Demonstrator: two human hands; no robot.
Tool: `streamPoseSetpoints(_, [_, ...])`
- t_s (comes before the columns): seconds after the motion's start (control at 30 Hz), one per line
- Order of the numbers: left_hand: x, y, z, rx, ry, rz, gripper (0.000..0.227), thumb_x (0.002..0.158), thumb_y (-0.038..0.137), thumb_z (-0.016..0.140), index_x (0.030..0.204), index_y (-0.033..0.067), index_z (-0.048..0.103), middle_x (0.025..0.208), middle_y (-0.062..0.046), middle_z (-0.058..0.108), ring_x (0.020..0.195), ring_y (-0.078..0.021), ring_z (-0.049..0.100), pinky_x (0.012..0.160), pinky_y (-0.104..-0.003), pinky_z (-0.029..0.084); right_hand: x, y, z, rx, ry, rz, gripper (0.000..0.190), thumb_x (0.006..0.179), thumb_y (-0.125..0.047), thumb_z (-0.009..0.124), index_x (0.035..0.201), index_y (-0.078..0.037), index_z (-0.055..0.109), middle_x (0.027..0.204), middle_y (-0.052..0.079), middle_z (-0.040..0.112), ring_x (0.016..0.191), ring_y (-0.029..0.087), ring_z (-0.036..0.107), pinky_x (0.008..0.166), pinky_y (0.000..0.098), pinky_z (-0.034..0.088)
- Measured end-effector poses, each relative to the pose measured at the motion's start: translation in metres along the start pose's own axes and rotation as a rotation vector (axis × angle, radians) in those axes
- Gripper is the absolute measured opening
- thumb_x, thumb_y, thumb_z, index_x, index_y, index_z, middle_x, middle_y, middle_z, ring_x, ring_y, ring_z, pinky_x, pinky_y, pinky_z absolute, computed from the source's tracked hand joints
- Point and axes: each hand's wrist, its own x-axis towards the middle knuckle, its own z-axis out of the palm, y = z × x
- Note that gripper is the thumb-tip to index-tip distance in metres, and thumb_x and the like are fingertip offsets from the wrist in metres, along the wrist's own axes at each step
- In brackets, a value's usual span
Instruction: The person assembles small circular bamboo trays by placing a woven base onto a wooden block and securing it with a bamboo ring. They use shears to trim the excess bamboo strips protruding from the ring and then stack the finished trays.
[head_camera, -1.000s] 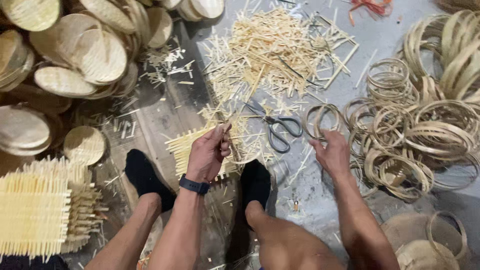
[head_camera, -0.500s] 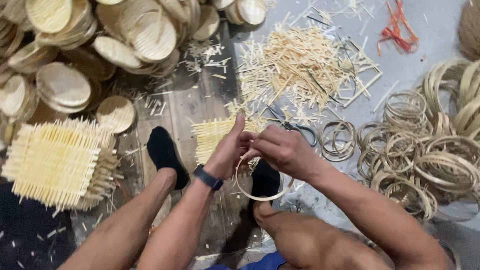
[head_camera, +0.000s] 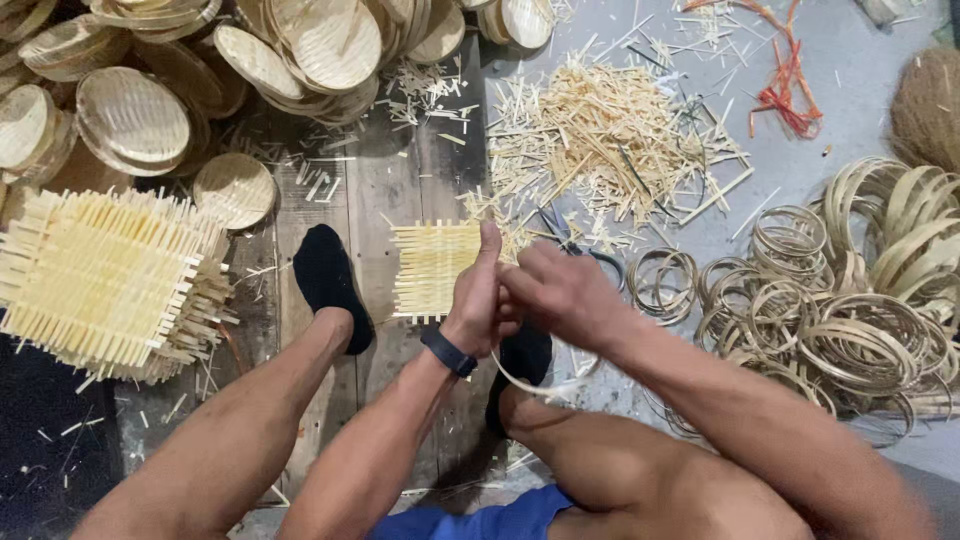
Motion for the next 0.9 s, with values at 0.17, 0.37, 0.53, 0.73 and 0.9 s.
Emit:
streamPoseSetpoints(0.17, [0.011,0.027,-0.032,-0.184,-0.215,0.439,0.052,0.101,0.056,0.056,0.103,0.0056,0.07,0.066,0.002,0.051,0.053,-0.0082,0.04,0.049,-0.026,0.033,0.022,0.038,-0.02,0.706,-0.156,0.752,0.041,0.092,-0.035,0.064,0.12,-0.004,0.066,0.092,0.005,0.072,0.086,0.02,0.073,0.079,0.0353,0.061])
streamPoseSetpoints(0.37, [0.0,0.058,-0.06,-0.343,-0.281,0.269,0.031,0.094,0.028,0.062,0.092,-0.0024,0.068,0.068,-0.003,0.057,0.06,-0.0134,0.052,0.054,-0.028,0.042,0.016,0.063,-0.009,1.456,-0.125,0.801,0.047,0.102,-0.038,0.061,0.111,0.008,0.068,0.077,0.006,0.063,0.075,0.018,0.066,0.077,0.0363,0.059])
streamPoseSetpoints(0.53, [0.012,0.061,-0.067,-0.117,-0.13,0.155,0.03,0.095,0.025,0.068,0.077,0.0018,0.067,0.053,0.004,0.043,0.043,-0.0068,0.035,0.037,-0.023,0.026,0.03,0.06,0.021,1.5,-0.153,0.982,0.044,0.095,-0.04,0.066,0.075,-0.002,0.066,0.055,0.002,0.048,0.048,0.014,0.044,0.046,0.03,0.039])
streamPoseSetpoints(0.73, [0.028,0.048,-0.08,-0.242,0.044,0.227,0.028,0.092,0.016,0.07,0.069,0.0095,0.055,0.053,0.004,0.041,0.04,-0.0073,0.031,0.034,-0.024,0.02,0.029,0.041,0.072,1.781,0.024,0.898,0.054,0.097,-0.041,0.069,0.06,-0.018,0.038,0.053,-0.006,0.029,0.045,0.007,0.028,0.038,0.0246,0.023])
streamPoseSetpoints(0.9, [0.025,0.059,-0.086,-0.259,0.027,0.191,0.022,0.094,0.019,0.068,0.078,0.0043,0.063,0.055,0.006,0.039,0.043,-0.0051,0.031,0.036,-0.021,0.023,0.021,0.054,0.092,1.643,0.199,0.966,0.045,0.099,-0.043,0.064,0.074,-0.005,0.061,0.061,0.001,0.051,0.051,0.013,0.05,0.047,0.0263,0.044])
